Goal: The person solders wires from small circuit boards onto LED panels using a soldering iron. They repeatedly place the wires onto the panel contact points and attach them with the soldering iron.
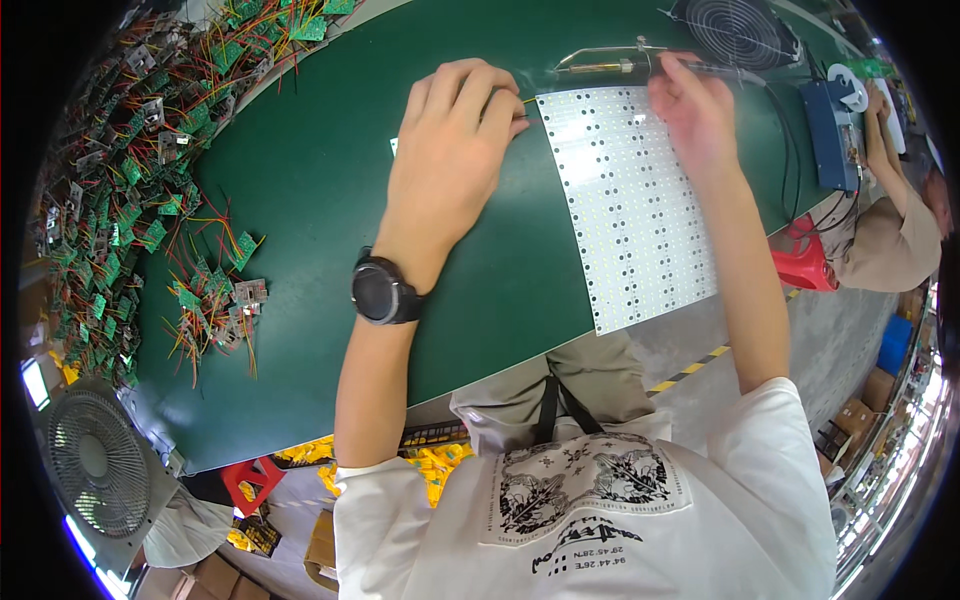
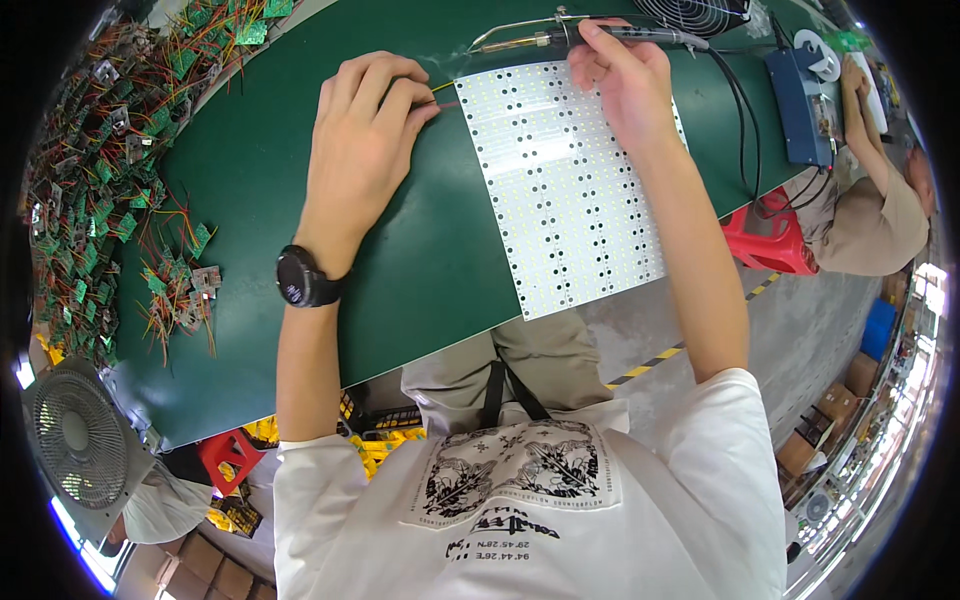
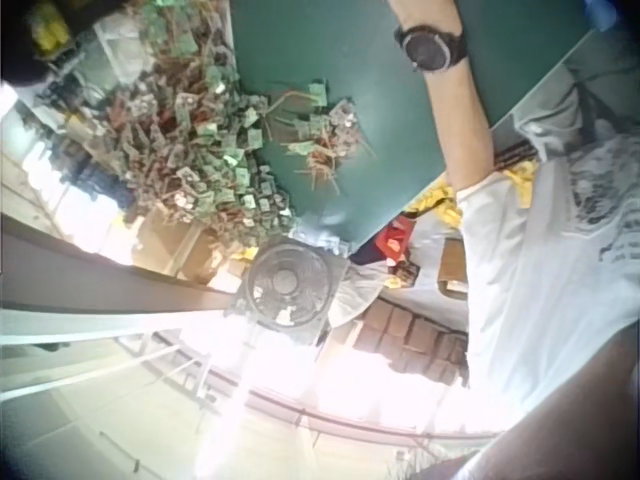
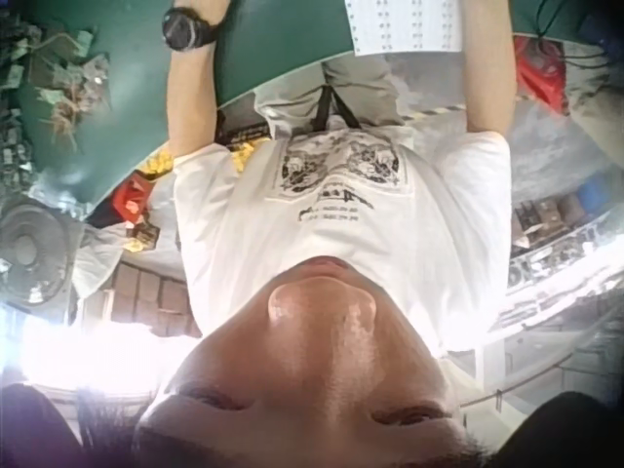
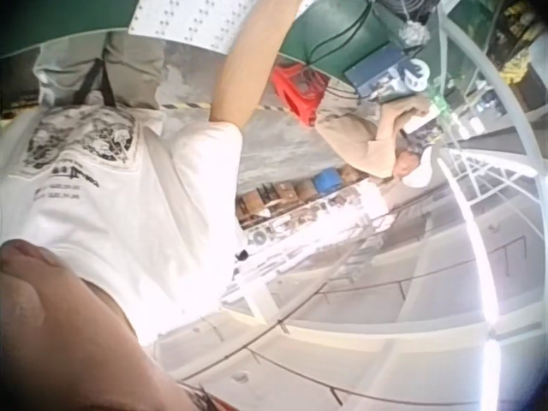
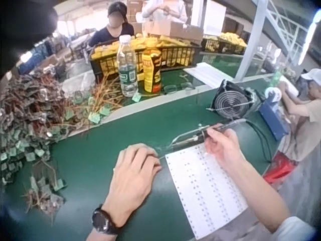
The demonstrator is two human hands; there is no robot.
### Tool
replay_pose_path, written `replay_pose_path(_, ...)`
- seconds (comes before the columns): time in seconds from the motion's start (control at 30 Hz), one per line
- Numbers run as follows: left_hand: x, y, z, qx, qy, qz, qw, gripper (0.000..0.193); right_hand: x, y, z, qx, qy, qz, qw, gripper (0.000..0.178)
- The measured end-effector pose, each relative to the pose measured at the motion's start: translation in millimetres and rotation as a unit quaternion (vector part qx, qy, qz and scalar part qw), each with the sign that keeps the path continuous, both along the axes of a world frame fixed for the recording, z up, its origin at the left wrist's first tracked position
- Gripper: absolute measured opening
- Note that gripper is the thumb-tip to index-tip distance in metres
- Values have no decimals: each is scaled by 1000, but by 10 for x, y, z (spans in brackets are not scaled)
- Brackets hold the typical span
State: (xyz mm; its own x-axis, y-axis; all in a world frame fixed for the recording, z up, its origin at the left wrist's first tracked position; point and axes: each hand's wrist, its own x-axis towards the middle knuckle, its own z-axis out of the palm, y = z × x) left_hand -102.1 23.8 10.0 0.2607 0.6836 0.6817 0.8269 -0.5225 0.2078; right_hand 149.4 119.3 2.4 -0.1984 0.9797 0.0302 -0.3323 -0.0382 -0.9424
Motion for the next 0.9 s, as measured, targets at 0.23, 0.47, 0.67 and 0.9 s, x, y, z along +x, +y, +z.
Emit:
replay_pose_path(0.23,189,-52,-152,-59,-71,13,996,9,42,24,3,-40,-29,14,999,19)
replay_pose_path(0.47,166,-79,-129,-84,-68,67,992,9,16,-163,-20,55,-57,19,997,21)
replay_pose_path(0.67,148,-59,-163,-85,-62,87,991,10,10,-189,-16,59,-92,19,994,23)
replay_pose_path(0.9,137,-29,-208,-77,-52,96,991,11,23,-185,-26,74,-128,26,989,26)
